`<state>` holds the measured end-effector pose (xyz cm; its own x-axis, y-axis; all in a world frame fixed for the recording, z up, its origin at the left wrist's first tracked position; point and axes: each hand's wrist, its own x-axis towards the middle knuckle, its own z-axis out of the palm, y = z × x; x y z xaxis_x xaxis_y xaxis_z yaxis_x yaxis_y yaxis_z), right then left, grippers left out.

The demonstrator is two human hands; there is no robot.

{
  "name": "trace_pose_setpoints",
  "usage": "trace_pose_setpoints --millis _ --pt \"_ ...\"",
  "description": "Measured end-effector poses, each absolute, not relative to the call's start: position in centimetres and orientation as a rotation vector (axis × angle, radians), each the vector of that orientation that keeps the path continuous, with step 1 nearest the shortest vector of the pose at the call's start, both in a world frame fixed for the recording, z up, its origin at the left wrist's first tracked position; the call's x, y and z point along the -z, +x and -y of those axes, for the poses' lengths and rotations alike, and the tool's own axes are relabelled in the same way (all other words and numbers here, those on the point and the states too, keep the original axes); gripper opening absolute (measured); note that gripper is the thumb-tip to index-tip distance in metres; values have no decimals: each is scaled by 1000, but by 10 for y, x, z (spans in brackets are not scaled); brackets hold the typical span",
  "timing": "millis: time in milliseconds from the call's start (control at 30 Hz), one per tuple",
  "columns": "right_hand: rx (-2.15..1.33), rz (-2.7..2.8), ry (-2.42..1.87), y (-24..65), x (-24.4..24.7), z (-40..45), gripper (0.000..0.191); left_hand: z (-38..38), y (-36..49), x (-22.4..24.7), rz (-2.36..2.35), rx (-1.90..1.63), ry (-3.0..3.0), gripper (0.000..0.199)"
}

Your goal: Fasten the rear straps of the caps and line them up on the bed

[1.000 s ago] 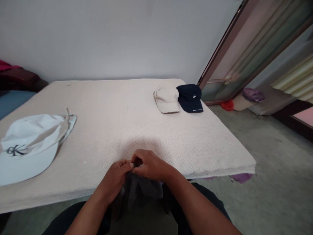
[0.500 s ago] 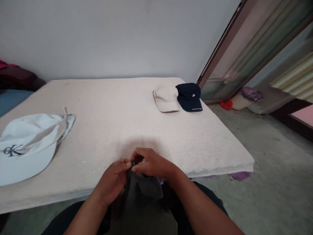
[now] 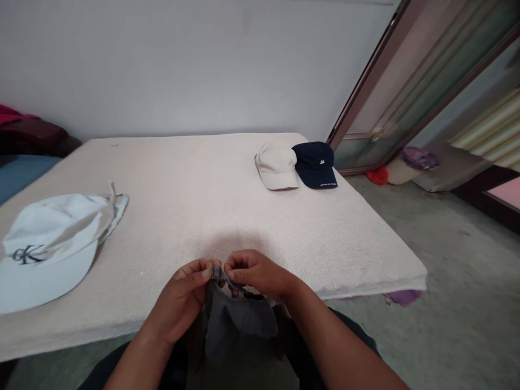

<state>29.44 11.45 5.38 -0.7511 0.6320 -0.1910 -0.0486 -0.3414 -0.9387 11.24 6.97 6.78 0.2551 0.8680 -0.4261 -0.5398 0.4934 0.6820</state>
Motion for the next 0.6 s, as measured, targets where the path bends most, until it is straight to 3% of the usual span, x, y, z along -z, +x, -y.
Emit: trace_pose_setpoints --millis 233,600 --pt "-2241 1235 -710 296 -53 -110 17 -68 114 -66 -913 -987 474 3" --pt "-2085 1187 -873 283 -45 -107 6 -69 116 -64 -966 -883 552 6"
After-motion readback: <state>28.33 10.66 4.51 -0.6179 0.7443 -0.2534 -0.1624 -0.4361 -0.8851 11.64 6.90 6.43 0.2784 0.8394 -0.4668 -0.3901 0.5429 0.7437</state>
